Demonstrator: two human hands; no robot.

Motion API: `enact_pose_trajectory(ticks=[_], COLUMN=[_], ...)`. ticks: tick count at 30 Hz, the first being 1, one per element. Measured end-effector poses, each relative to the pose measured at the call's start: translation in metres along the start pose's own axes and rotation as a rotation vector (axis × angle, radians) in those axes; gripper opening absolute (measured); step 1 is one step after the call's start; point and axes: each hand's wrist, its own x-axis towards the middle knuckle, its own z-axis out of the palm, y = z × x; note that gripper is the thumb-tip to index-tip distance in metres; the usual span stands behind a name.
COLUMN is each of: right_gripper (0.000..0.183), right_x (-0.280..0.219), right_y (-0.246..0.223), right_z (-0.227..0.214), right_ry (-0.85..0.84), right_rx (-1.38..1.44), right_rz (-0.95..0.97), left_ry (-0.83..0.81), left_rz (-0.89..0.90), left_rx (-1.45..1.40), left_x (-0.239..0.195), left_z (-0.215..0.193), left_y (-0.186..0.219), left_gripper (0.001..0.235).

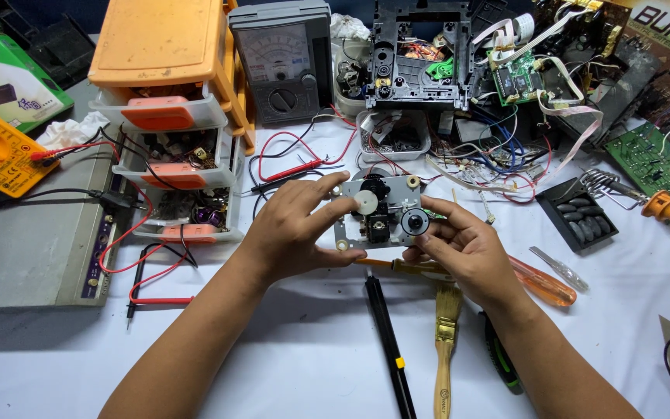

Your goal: The person wipes a small electronic component with a cloth, then rotates and manipulates it by hand. Next, the person uses multimeter probes to test points on a small circuit board attached to a motor-like component. The person continues to probe different points on the board while holding the component steady.

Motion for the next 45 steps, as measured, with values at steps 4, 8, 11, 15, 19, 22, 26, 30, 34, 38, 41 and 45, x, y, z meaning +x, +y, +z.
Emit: enact_pose_trajectory(ticks=[4, 8, 11, 15, 19, 22, 26, 30, 34, 38, 41, 45], right_gripper=[0.054, 0.052, 0.051, 0.052, 0.053, 0.053, 0.053, 0.052, 0.053, 0.053, 0.054, 0.060], right_x=[0.000, 0.000, 0.003, 0.006, 0.008, 0.011, 0.014, 0.016, 0.018, 0.021, 0.024, 0.023], right_y=[-0.003, -0.007, -0.009, -0.012, -0.028, -0.041, -0.047, -0.041, -0.039, -0.044, -0.053, -0.067], right_z=[0.002, 0.004, 0.004, 0.002, 0.008, 0.015, 0.020, 0.024, 0.027, 0.036, 0.044, 0.042], right_ry=[0.004, 0.001, 0.006, 0.012, 0.033, 0.034, 0.039, 0.048, 0.042, 0.040, 0.026, 0.057], right_rx=[0.036, -0.006, -0.002, 0.022, 0.051, 0.060, 0.064, 0.127, 0.137, 0.131, 0.093, -0.099], right_rz=[-0.004, -0.020, -0.035, -0.037, -0.031, -0.032, -0.026, -0.039, -0.026, -0.020, -0.021, -0.022], left_ry=[0.001, 0.015, 0.033, 0.068, 0.107, 0.103, 0.073, 0.105, 0.092, 0.052, 0.038, 0.079], left_rz=[-0.014, 0.003, 0.003, -0.005, -0.005, -0.016, -0.008, 0.035, 0.019, 0.039, 0.062, 0.028], left_rx=[0.024, 0.019, 0.014, -0.006, -0.009, -0.030, -0.001, -0.005, -0.012, 0.079, 0.124, 0.166], left_x=[0.002, 0.003, 0.003, 0.006, 0.012, 0.019, 0.027, 0.026, 0.030, 0.040, 0.046, 0.050], left_z=[-0.002, -0.004, -0.004, -0.011, -0.024, -0.037, -0.049, -0.053, -0.057, -0.061, -0.068, -0.094], left_y=[0.003, 0.003, 0.004, 0.006, 0.010, 0.014, 0.017, 0.013, 0.017, 0.023, 0.014, -0.027], left_gripper=[0.077, 0.079, 0.082, 0.086, 0.084, 0.081, 0.087, 0.075, 0.079, 0.091, 0.090, 0.097])
